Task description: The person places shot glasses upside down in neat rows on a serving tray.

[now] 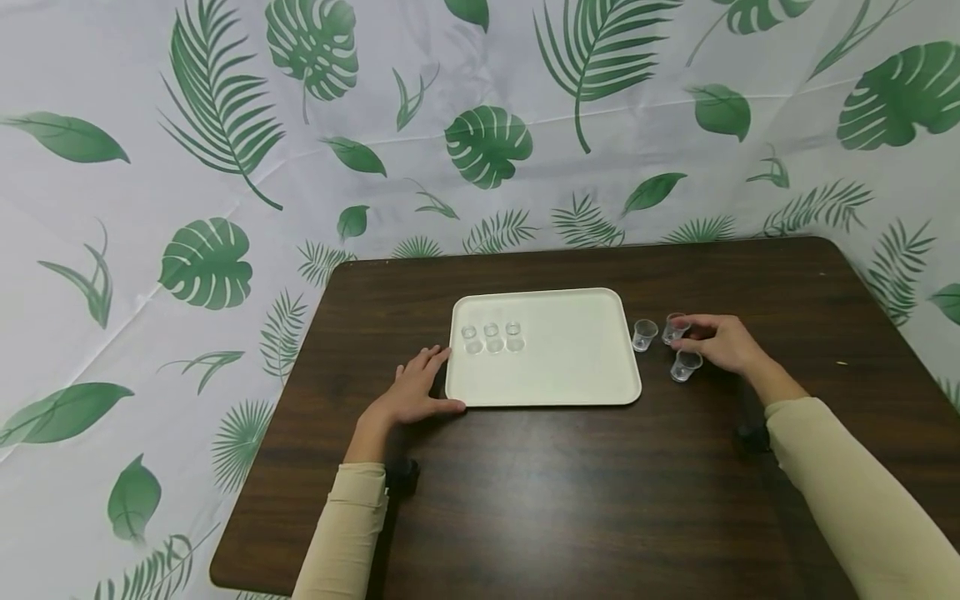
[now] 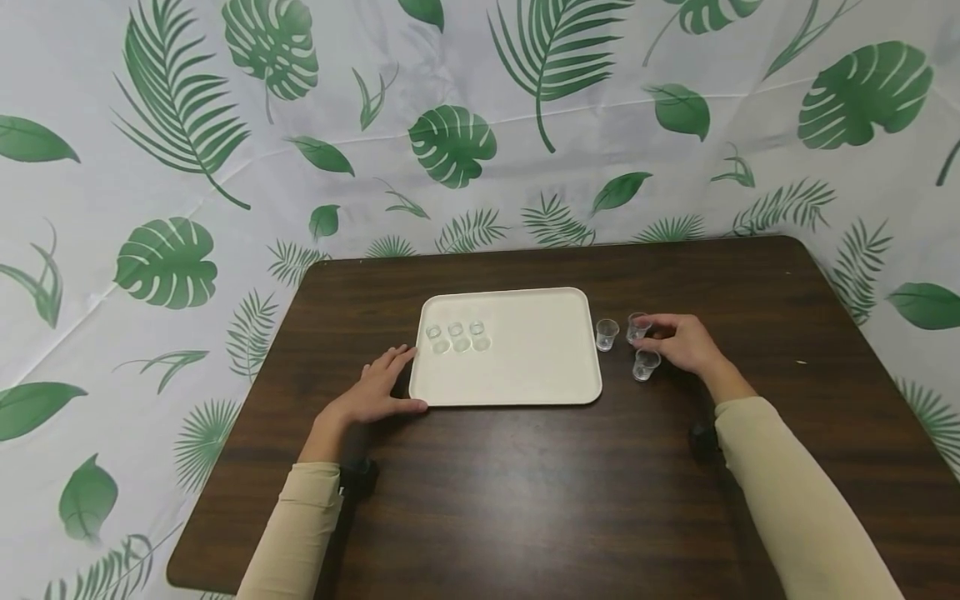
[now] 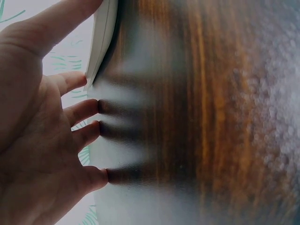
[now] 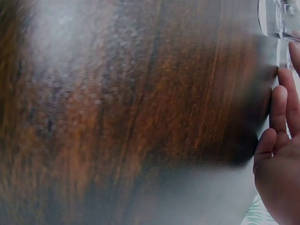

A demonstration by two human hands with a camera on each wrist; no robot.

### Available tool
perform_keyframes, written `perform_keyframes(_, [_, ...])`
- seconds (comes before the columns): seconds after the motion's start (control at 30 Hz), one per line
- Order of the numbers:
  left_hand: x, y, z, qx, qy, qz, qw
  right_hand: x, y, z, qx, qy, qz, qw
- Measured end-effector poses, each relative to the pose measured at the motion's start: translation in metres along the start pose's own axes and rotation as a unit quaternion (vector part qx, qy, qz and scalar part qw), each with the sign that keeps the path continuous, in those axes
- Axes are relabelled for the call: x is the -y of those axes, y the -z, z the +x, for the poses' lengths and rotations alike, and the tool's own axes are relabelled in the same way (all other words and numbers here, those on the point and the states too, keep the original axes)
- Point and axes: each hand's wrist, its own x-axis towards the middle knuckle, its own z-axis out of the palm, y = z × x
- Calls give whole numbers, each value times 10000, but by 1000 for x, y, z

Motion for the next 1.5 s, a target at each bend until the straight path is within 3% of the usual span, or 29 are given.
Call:
perform_keyframes(0.2, [-3, 2, 0, -22, -74, -17, 10000, -2, 0, -2, -194, 48, 218, 9996])
perform_keyframes(0.43, [-5, 2, 1, -25, -99, 0, 9999, -4, 2, -3, -364, -32, 70, 9993])
perform_keyframes(0.9, [-5, 4, -1, 5, -55, 38, 10000, 20, 25, 1, -1038, -731, 88, 9919])
perform_keyframes(1.07, [-6, 4, -2, -8, -90, 34, 10000, 32, 26, 3, -1554, -520, 389, 9857])
perform_keyframes(1.23, [-5, 3, -3, 1, -52, 41, 10000, 52, 27, 9, -1626, -296, 727, 9836])
perform_keyframes(1.5, [-4, 1, -2, -21, -69, -12, 10000, 85, 18, 18, -1667, 241, -36, 9857])
